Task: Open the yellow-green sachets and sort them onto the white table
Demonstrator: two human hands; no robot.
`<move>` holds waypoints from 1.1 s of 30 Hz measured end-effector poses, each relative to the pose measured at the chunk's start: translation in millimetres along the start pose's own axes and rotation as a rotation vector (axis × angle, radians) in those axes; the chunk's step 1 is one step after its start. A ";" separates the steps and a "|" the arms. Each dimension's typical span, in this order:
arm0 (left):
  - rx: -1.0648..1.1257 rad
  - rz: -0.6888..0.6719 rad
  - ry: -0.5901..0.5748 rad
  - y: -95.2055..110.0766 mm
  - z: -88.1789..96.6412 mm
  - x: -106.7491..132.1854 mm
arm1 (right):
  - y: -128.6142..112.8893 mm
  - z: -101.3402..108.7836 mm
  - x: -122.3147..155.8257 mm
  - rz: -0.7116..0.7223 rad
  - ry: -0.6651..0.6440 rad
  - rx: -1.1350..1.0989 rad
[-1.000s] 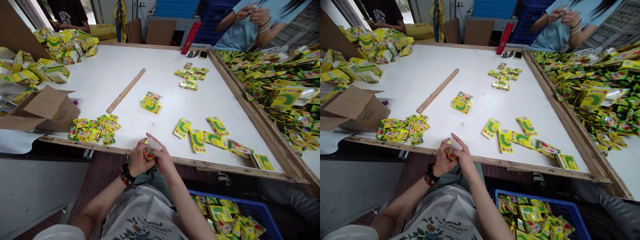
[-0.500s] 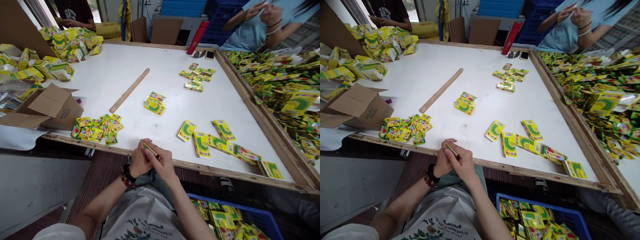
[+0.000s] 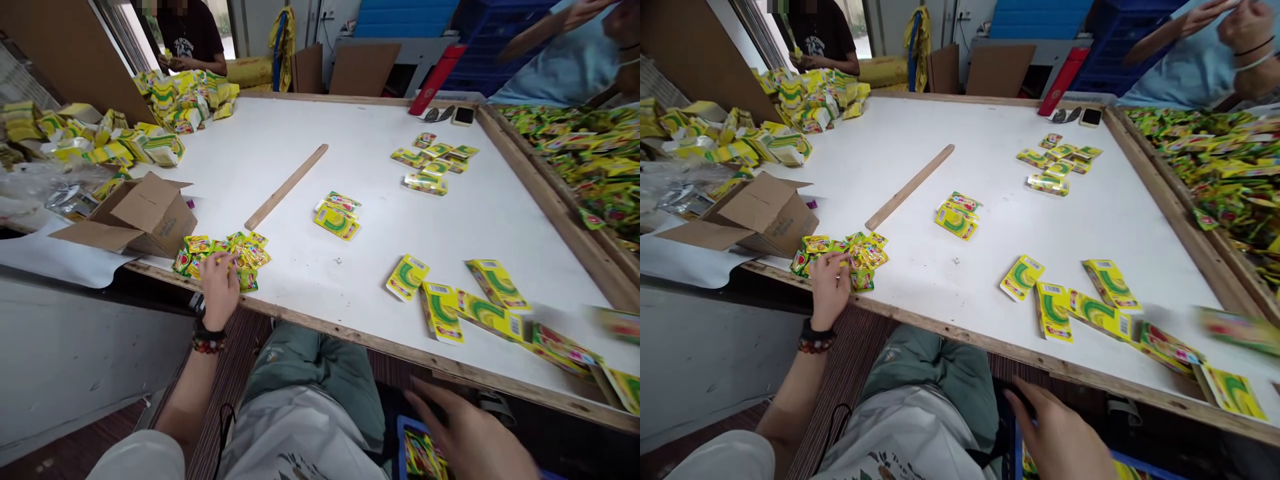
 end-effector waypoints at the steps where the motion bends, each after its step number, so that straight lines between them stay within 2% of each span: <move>1: -0.080 0.006 -0.014 -12.8 0.2 -8.8 | -22.1 -8.8 -11.3 0.070 0.008 -0.094; 4: -0.221 -0.041 -0.123 -29.3 -12.1 -26.4 | -125.4 -45.8 -66.3 0.326 0.016 -0.385; 5: -0.247 -0.050 -0.159 -30.5 -17.0 -29.4 | -160.0 -60.3 -87.6 0.370 0.007 -0.409; 7: -0.272 -0.047 -0.203 -31.9 -22.9 -32.7 | -214.1 -89.4 -127.5 0.362 -0.062 -0.464; 9: -0.241 -0.046 -0.210 -33.2 -22.0 -34.4 | -245.9 -106.9 -154.4 0.358 -0.075 -0.535; 11: -0.133 -0.054 -0.197 -35.2 -15.9 -35.3 | -255.0 -116.9 -166.8 0.354 -0.086 -0.636; 13: 0.051 -0.012 -0.165 -39.5 -7.9 -35.1 | -248.4 -122.2 -168.4 0.341 -0.113 -0.774; 16: 0.459 0.170 -0.135 -43.0 -8.3 -28.5 | -225.7 -123.3 -163.1 0.258 -0.141 -1.037; 18: 0.757 0.324 -0.147 -35.5 -22.2 -18.0 | -209.1 -121.0 -160.2 0.150 -0.117 -1.216; 20: 1.002 0.464 -0.170 -19.2 -41.8 -3.9 | -193.6 -117.4 -158.4 0.024 -0.058 -1.368; 22: 1.166 0.568 -0.203 1.1 -60.6 11.1 | -179.3 -112.2 -156.8 -0.086 0.006 -1.485; 24: 1.263 0.610 -0.240 20.1 -73.4 23.0 | -166.1 -106.4 -154.6 -0.167 0.022 -1.567; 27: 1.299 0.524 -0.329 43.3 -81.3 25.8 | -144.6 -97.7 -147.9 -0.250 -0.057 -1.638; 29: 1.208 0.334 -0.515 63.1 -86.9 16.1 | -124.1 -90.9 -140.6 -0.305 -0.093 -1.662; 31: 0.954 0.061 -0.737 86.6 -97.2 0.2 | -99.5 -84.4 -131.7 -0.365 -0.083 -1.670; 32: 0.777 -0.071 -0.788 96.7 -103.8 -11.4 | -87.4 -81.5 -126.9 -0.391 -0.067 -1.669; 33: 0.599 -0.178 -0.785 105.8 -110.9 -26.2 | -76.2 -79.1 -121.9 -0.413 -0.048 -1.666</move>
Point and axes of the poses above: each hand's wrist, its own x-axis away from the middle knuckle, its own z-axis out of the back of the hand, y = z × x, the point moved 7 cm from there along -x, towards the middle knuckle
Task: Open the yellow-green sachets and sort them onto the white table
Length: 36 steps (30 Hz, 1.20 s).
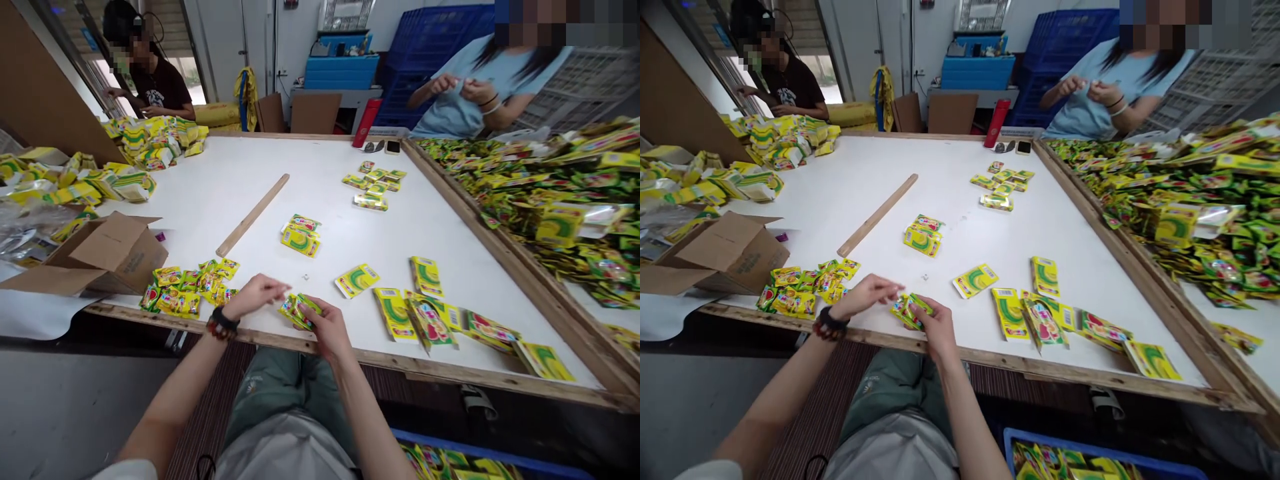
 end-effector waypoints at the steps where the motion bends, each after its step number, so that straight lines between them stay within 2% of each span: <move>1: -0.195 -0.014 0.051 4.3 6.7 -19.9 | -1.9 10.3 3.4 0.003 0.022 -0.001; 4: -0.400 -0.065 0.213 20.8 17.1 -80.9 | -4.0 30.5 14.8 0.022 0.071 -0.008; 7: -0.692 -0.205 0.186 39.2 2.5 -127.1 | -5.0 42.4 25.4 0.049 0.127 -0.044; 9: -0.821 -0.250 0.146 43.4 -5.7 -141.6 | -9.2 53.2 30.7 0.092 0.186 -0.064; 11: -0.833 -0.257 0.121 42.9 -7.0 -141.5 | -17.1 67.7 34.6 0.159 0.259 -0.059; 14: -0.858 -0.313 0.046 42.7 -11.8 -115.4 | -32.4 88.5 38.8 0.270 0.362 -0.035; 17: -0.875 -0.348 -0.005 46.2 -22.6 -68.4 | -51.5 93.0 43.3 0.403 0.424 -0.016; 20: -0.853 -0.368 0.012 56.8 -34.8 -17.8 | -80.3 73.5 52.2 0.626 0.406 0.130; 23: -0.756 -0.381 0.050 68.0 -42.2 19.5 | -106.3 39.3 61.2 0.846 0.274 0.461; 26: -0.661 -0.312 0.113 67.2 -43.3 36.9 | -109.7 16.0 58.2 0.851 0.069 0.762; 29: -0.628 -0.287 0.178 61.2 -49.8 45.1 | -103.0 9.9 51.9 0.758 -0.021 1.007; 32: -0.590 -0.291 0.226 56.8 -62.4 51.4 | -99.0 3.8 52.7 0.725 0.024 1.243; 36: -0.426 -0.227 0.310 51.5 -72.2 56.7 | -96.4 -9.1 65.7 0.819 0.222 1.354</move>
Point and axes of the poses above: each hand's wrist, its own x-axis away from the middle knuckle, its own z-axis out of the back of the hand, y = z × x, the point moved 7 cm from there along -x, towards the middle knuckle
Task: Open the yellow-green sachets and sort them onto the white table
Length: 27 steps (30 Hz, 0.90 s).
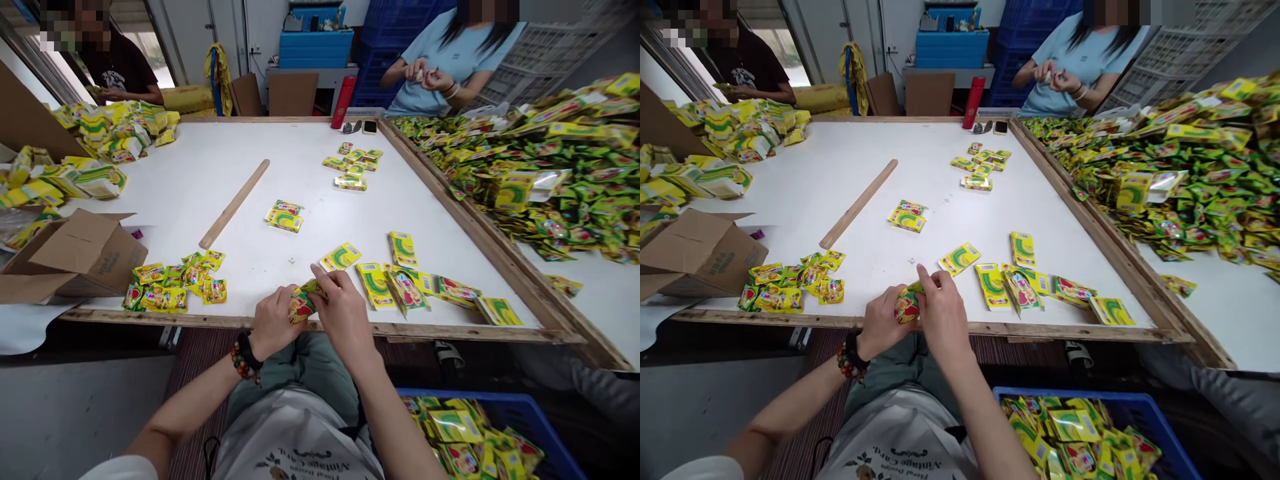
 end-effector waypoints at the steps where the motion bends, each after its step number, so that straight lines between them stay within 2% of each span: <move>1: 0.048 0.013 0.025 0.2 -1.1 1.7 | -5.6 0.1 3.7 0.022 0.061 0.012; 4: 0.189 0.011 0.115 -0.3 -3.6 8.3 | -21.2 -5.0 19.2 0.137 0.201 0.047; 6: 0.238 0.017 0.153 -3.1 -6.8 14.5 | -26.0 -10.8 28.8 0.186 0.225 0.059; 11: 0.250 0.070 0.160 -9.6 -15.2 26.3 | -21.6 -22.7 34.1 0.202 0.042 -0.202; 13: 0.272 0.071 0.172 -9.6 -15.8 26.9 | -8.8 -18.7 30.9 0.088 0.113 -0.378; 15: 0.287 0.048 0.195 -8.3 -15.2 26.3 | 10.5 -22.2 29.0 -0.130 0.174 -0.600; 17: 0.298 0.001 0.223 -5.9 -13.0 26.0 | 18.6 -41.2 29.2 -0.315 0.033 -0.837; 19: 0.324 -0.030 0.245 -4.4 -9.6 26.0 | 10.1 -57.6 31.7 -0.366 -0.179 -0.989; 21: 0.359 0.009 0.218 -6.4 -8.6 25.2 | -0.5 -59.6 33.5 -0.334 -0.251 -1.011; 24: 0.347 0.114 0.092 -9.7 -14.5 23.3 | -4.2 -50.0 32.3 -0.319 -0.126 -0.888; 27: 0.267 0.163 0.046 -11.0 -19.0 23.0 | 2.5 -47.8 31.0 -0.409 -0.044 -0.800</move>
Point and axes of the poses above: each hand's wrist, its own x-axis away from the middle knuckle, its own z-axis out of the back of the hand, y = z × x, the point moved 7 cm from there along -x, towards the middle knuckle
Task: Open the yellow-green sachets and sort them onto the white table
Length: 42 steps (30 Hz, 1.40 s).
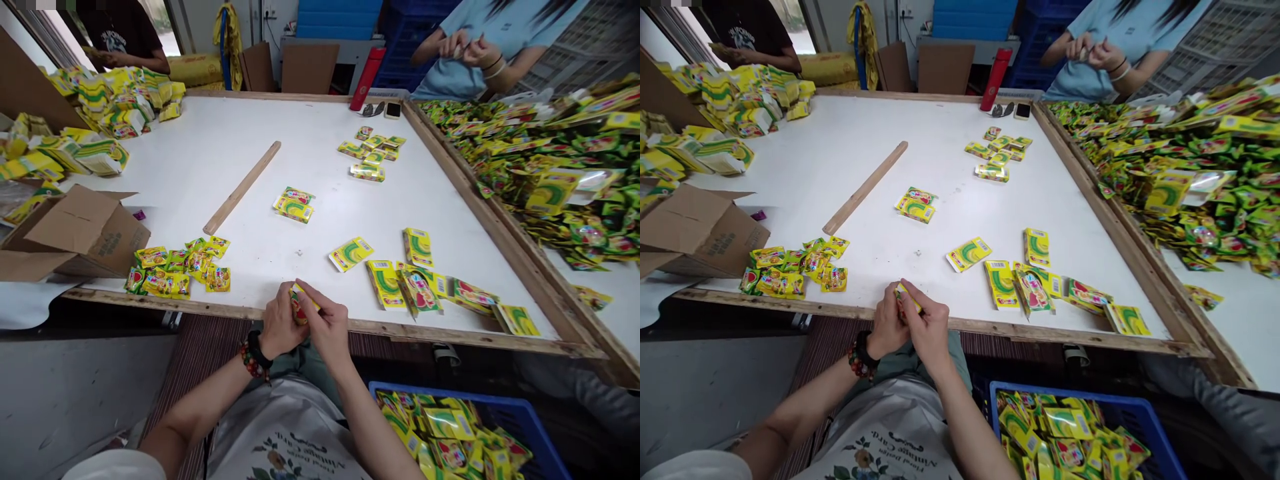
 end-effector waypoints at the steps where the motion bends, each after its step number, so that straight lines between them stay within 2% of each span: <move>1: -0.019 0.011 0.005 -1.3 -0.9 0.2 | 1.2 0.8 -1.3 -0.010 0.004 0.009; 3: -0.041 0.029 0.015 -4.8 -2.4 1.0 | 0.1 -0.3 -3.2 0.032 -0.053 0.030; 7: -0.006 0.091 -0.001 -13.4 -5.1 2.0 | -7.0 -10.2 -1.5 0.254 -0.241 0.186; 9: 0.031 0.100 -0.023 -12.4 -6.4 1.1 | -8.5 -16.9 -1.1 0.345 -0.281 0.274; 11: 0.052 0.068 -0.027 -4.9 -4.3 -0.9 | -12.0 -20.3 0.6 0.419 -0.286 0.322; 13: 0.088 -0.040 -0.063 9.1 1.0 -3.7 | -17.5 -11.1 8.1 0.467 -0.265 0.381; 15: 0.103 -0.194 -0.125 21.7 13.9 -6.0 | -17.8 20.7 21.4 0.433 -0.212 0.539; 16: 0.073 -0.242 -0.119 22.0 26.6 -7.6 | -14.2 46.2 28.8 0.379 -0.170 0.667; 17: 0.007 -0.243 -0.065 15.8 45.0 -10.3 | -4.8 74.8 35.3 0.272 -0.155 0.846; 19: -0.199 -0.103 0.154 -14.2 96.3 -15.6 | 21.1 129.2 46.5 0.029 -0.216 1.193; 20: -0.318 0.018 0.277 -34.9 125.3 -16.1 | 30.6 148.3 48.8 -0.045 -0.229 1.283; 21: -0.424 0.116 0.340 -55.0 150.0 -16.5 | 37.5 155.1 48.2 -0.074 -0.253 1.326; 22: -0.514 0.200 0.339 -75.1 169.5 -18.0 | 40.8 148.3 43.9 -0.058 -0.271 1.313; 23: -0.590 0.278 0.332 -94.0 186.4 -20.0 | 41.0 127.2 36.8 -0.003 -0.296 1.252; 25: -0.714 0.383 0.293 -123.2 209.9 -26.4 | 31.4 51.5 17.2 0.193 -0.361 0.995; 27: -0.795 0.438 0.208 -141.3 219.5 -36.0 | 20.2 -44.1 -2.2 0.348 -0.483 0.742; 29: -0.814 0.470 0.084 -151.7 220.3 -45.5 | 14.8 -130.0 -17.9 0.401 -0.605 0.614; 31: -0.790 0.484 -0.004 -155.9 221.8 -51.8 | 14.1 -184.4 -30.5 0.361 -0.631 0.533; 32: -0.773 0.480 -0.020 -156.0 224.7 -53.5 | 14.8 -199.1 -34.3 0.339 -0.628 0.508; 34: -0.742 0.454 -0.017 -153.9 233.3 -54.0 | 17.2 -206.1 -38.7 0.302 -0.596 0.460; 36: -0.704 0.427 -0.010 -150.8 238.9 -50.8 | 21.6 -193.7 -40.4 0.247 -0.557 0.386; 38: -0.499 0.397 0.042 -144.5 235.6 -45.8 | 25.1 -175.6 -40.3 0.181 -0.524 0.278; 40: -0.111 0.366 0.132 -133.7 218.6 -40.7 | 24.9 -161.2 -39.1 0.125 -0.485 0.176; 42: 0.300 0.352 0.188 -119.1 187.3 -36.6 | 22.3 -151.4 -38.6 0.041 -0.414 -0.024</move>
Point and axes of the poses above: each hand's wrist, its own x-axis away from the middle knuckle, its own z-axis out of the back of the hand, y = z × x, the point moved 7 cm from there along -x, towards the middle knuckle
